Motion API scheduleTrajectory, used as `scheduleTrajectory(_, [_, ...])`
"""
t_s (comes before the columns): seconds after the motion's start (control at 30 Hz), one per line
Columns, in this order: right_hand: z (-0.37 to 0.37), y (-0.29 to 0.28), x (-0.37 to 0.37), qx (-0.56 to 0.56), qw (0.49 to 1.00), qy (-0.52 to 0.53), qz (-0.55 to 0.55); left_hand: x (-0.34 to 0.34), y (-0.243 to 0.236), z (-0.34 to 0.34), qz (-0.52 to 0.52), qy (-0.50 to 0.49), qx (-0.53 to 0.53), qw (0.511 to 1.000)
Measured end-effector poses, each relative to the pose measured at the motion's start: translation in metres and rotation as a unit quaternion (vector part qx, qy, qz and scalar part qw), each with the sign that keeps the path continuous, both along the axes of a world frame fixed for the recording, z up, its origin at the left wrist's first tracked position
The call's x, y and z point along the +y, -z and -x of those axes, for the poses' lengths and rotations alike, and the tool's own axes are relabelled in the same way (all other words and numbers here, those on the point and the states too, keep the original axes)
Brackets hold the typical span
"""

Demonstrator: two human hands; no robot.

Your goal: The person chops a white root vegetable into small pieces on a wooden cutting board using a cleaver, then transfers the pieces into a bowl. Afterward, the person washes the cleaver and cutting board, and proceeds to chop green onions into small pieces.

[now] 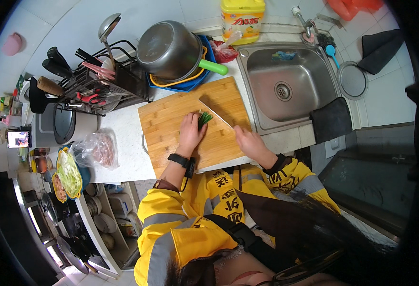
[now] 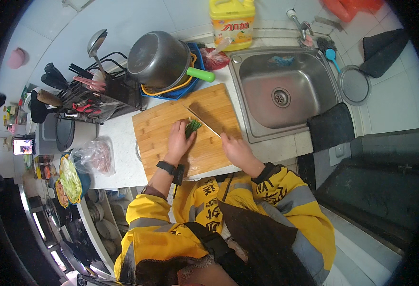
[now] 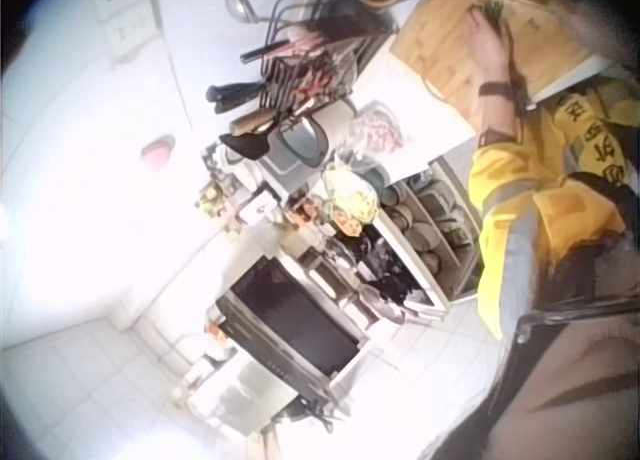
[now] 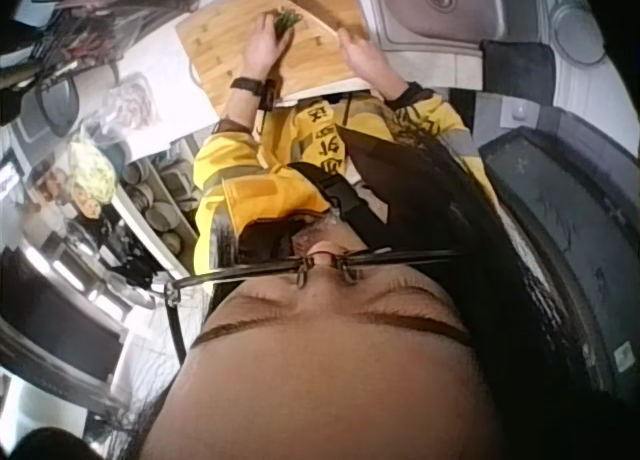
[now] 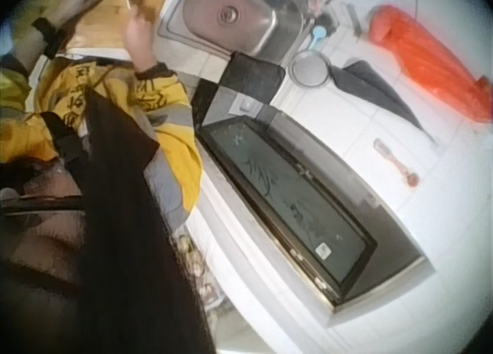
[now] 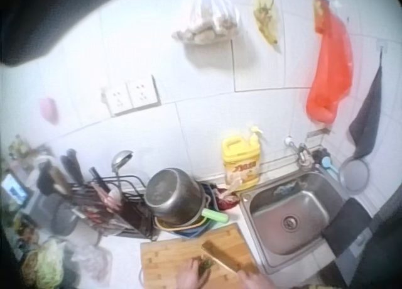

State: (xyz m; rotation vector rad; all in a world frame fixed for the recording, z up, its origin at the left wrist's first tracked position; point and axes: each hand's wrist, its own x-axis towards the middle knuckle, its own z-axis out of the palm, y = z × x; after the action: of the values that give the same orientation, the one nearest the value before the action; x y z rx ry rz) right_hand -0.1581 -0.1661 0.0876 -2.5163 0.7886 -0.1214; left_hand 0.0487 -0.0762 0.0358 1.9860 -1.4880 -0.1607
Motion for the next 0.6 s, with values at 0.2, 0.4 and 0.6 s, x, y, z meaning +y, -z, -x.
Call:
scheduleTrajectory(0.2, [0.000,0.004,0.008,-0.015,0.999,0.009,-0.036,-0.001,0.005,0.002,0.034,-0.016,0.028,0.999])
scheduleTrajectory(0.4, [0.002,-0.010,0.006,-0.044,0.999,0.001,-0.008,0.001,-0.002,-0.003,0.040,0.042,0.016,0.998])
scheduleTrajectory(0.6, [0.008,-0.030,0.014,0.016,0.999,-0.037,0.013,-0.004,0.005,-0.007,0.053,0.056,0.080,0.994])
